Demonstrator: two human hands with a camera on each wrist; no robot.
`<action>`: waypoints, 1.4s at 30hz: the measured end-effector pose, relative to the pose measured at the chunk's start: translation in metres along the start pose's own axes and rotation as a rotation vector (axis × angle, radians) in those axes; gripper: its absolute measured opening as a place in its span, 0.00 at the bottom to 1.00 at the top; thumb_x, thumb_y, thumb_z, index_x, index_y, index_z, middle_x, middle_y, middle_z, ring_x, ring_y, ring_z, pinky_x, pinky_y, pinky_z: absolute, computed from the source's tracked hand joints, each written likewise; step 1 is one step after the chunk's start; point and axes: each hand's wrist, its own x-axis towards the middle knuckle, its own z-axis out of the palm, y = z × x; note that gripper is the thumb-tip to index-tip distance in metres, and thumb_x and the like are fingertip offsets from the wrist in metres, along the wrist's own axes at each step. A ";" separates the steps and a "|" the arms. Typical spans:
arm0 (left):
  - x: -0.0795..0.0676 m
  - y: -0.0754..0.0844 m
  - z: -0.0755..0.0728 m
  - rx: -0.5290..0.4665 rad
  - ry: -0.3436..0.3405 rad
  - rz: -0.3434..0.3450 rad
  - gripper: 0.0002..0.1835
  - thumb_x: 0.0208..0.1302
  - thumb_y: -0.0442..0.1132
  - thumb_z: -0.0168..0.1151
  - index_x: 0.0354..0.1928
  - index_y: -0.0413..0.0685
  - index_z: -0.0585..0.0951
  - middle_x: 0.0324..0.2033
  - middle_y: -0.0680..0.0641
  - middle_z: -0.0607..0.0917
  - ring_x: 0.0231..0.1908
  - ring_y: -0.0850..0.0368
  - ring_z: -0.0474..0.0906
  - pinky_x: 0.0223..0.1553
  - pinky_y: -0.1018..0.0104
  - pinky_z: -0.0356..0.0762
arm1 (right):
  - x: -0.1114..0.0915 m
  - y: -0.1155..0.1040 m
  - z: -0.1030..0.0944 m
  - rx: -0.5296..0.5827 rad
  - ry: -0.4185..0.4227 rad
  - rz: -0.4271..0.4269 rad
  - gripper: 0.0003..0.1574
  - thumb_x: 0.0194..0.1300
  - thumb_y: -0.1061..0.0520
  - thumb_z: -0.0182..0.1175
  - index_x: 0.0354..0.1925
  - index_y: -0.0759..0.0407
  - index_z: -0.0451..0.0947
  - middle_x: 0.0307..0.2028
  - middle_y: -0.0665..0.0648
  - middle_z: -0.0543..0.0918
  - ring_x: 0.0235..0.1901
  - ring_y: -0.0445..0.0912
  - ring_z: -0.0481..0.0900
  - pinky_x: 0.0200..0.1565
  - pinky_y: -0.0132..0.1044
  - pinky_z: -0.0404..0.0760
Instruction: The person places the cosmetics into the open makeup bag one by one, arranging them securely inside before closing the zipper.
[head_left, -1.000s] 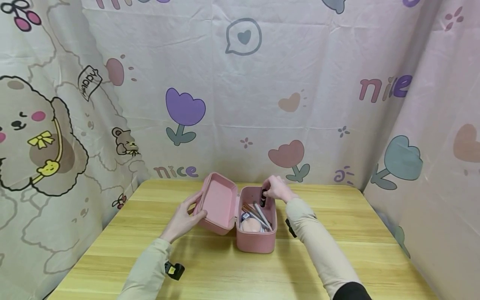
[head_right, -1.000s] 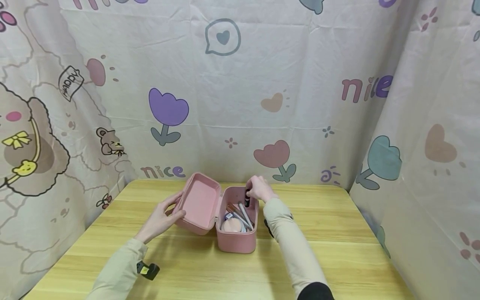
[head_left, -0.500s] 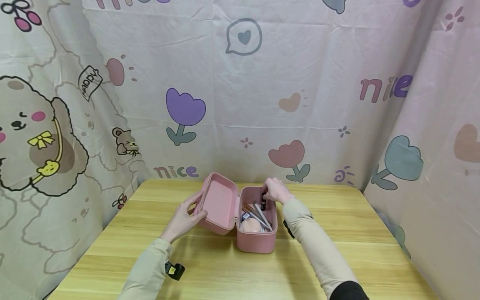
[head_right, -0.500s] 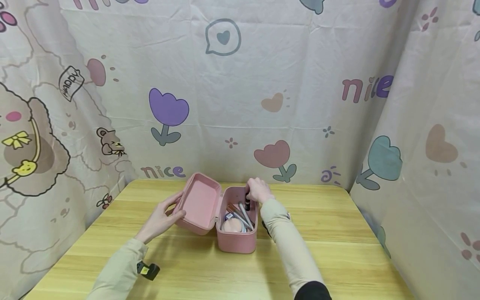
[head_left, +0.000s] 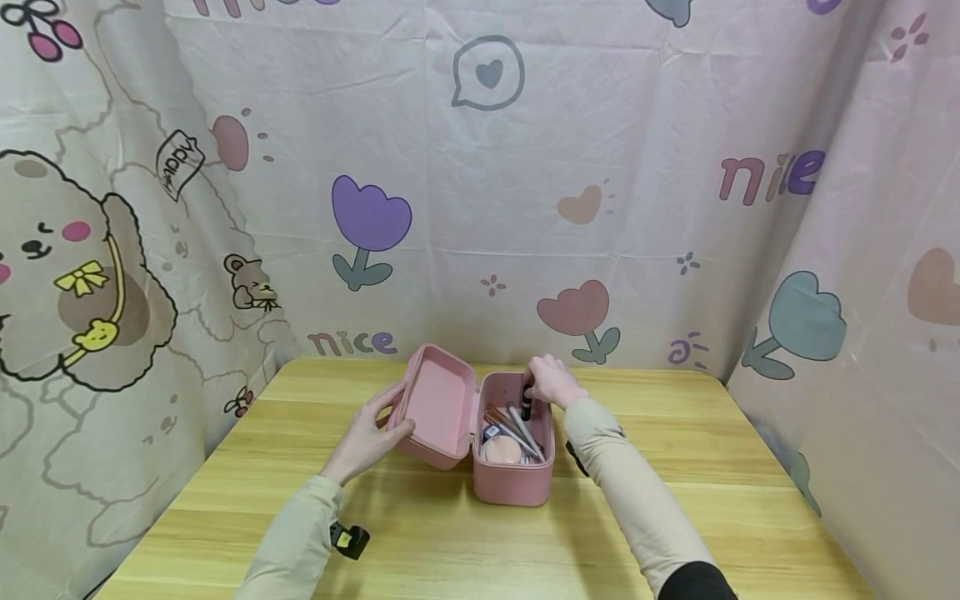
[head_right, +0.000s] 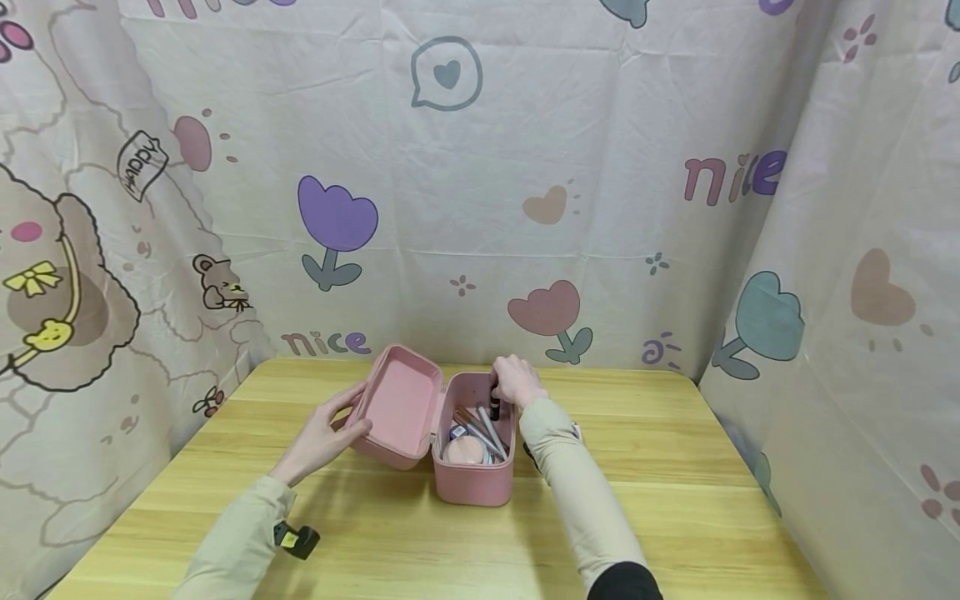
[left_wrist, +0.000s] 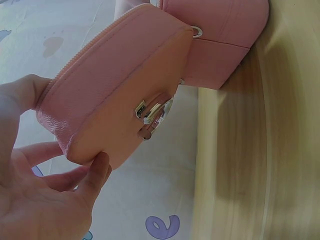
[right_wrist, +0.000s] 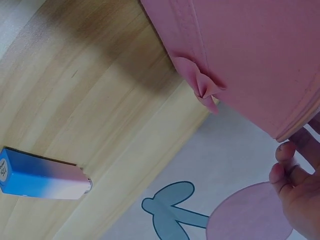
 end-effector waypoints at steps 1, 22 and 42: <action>0.000 0.000 0.000 -0.001 -0.001 0.000 0.37 0.63 0.29 0.63 0.74 0.35 0.63 0.73 0.29 0.63 0.71 0.30 0.65 0.69 0.44 0.70 | 0.000 0.000 0.000 -0.003 -0.001 -0.003 0.05 0.55 0.63 0.73 0.32 0.56 0.90 0.36 0.55 0.90 0.40 0.54 0.86 0.46 0.50 0.85; 0.001 -0.001 0.000 -0.012 0.002 0.003 0.37 0.63 0.29 0.63 0.74 0.34 0.63 0.74 0.29 0.62 0.71 0.30 0.64 0.68 0.45 0.69 | -0.014 0.007 0.002 0.056 0.201 -0.147 0.07 0.56 0.58 0.74 0.32 0.61 0.88 0.29 0.57 0.90 0.30 0.50 0.85 0.38 0.47 0.85; -0.002 -0.002 -0.002 -0.004 0.004 0.011 0.36 0.64 0.30 0.64 0.74 0.35 0.63 0.74 0.30 0.62 0.71 0.30 0.63 0.68 0.45 0.70 | -0.076 0.032 0.010 0.492 0.691 0.038 0.17 0.55 0.58 0.74 0.43 0.64 0.87 0.32 0.62 0.87 0.33 0.54 0.79 0.37 0.36 0.73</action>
